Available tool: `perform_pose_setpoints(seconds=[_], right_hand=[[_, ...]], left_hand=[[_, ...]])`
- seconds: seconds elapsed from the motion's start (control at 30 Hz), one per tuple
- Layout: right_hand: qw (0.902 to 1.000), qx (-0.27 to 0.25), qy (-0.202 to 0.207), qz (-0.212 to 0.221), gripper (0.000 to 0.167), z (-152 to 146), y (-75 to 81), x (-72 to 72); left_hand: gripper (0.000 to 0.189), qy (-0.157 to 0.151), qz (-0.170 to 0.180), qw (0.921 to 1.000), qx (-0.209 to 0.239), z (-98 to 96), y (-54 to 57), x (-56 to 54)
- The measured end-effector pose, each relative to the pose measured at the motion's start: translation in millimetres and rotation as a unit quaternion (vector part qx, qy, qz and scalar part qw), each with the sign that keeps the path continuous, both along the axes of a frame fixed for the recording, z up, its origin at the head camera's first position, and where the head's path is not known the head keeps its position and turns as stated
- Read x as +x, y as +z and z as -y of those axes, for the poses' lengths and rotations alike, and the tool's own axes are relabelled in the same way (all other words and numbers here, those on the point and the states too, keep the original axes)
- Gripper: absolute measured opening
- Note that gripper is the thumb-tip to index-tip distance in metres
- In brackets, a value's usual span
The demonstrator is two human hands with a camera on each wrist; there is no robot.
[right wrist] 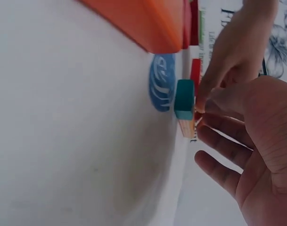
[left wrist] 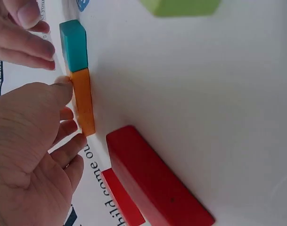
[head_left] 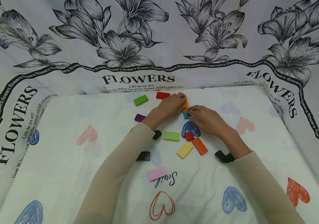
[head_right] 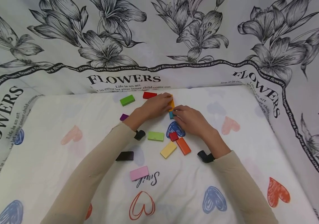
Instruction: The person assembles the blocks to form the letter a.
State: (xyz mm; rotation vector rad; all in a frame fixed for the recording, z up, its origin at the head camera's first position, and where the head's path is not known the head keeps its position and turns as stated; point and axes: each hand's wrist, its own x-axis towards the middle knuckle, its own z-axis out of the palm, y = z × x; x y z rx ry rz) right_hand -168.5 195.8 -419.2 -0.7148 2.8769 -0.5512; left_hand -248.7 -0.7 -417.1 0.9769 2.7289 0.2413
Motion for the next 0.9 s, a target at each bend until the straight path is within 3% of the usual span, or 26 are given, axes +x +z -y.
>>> perform_pose_setpoints(seconds=[0.13, 0.33, 0.5, 0.67, 0.9], right_hand=[[0.9996, -0.024, -0.009, 0.008, 0.036, 2, -0.6, -7.7], [0.9994, -0.028, -0.007, 0.019, 0.038, 5, -4.0, -15.1], [0.9984, -0.047, 0.007, 0.029, 0.042, 4, -6.8, -18.9], [0.9981, -0.034, 0.027, 0.043, 0.041, 5, -11.7, -23.1], [0.9974, -0.040, 0.034, 0.049, 0.048, 8, -13.0, -31.5]], left_hand=[[0.053, 0.017, 0.010, 0.9997, 0.016, 8.0, -1.6, -0.5], [0.051, 0.017, 0.010, 0.9994, 0.027, 22.6, 0.9, 0.7], [0.051, 0.040, 0.008, 0.9988, 0.025, 38.4, -1.6, 1.5], [0.052, 0.068, 0.023, 0.9964, 0.044, 51.4, -2.8, 2.3], [0.054, 0.099, 0.005, 0.9946, 0.032, 62.3, 4.6, -5.7]])
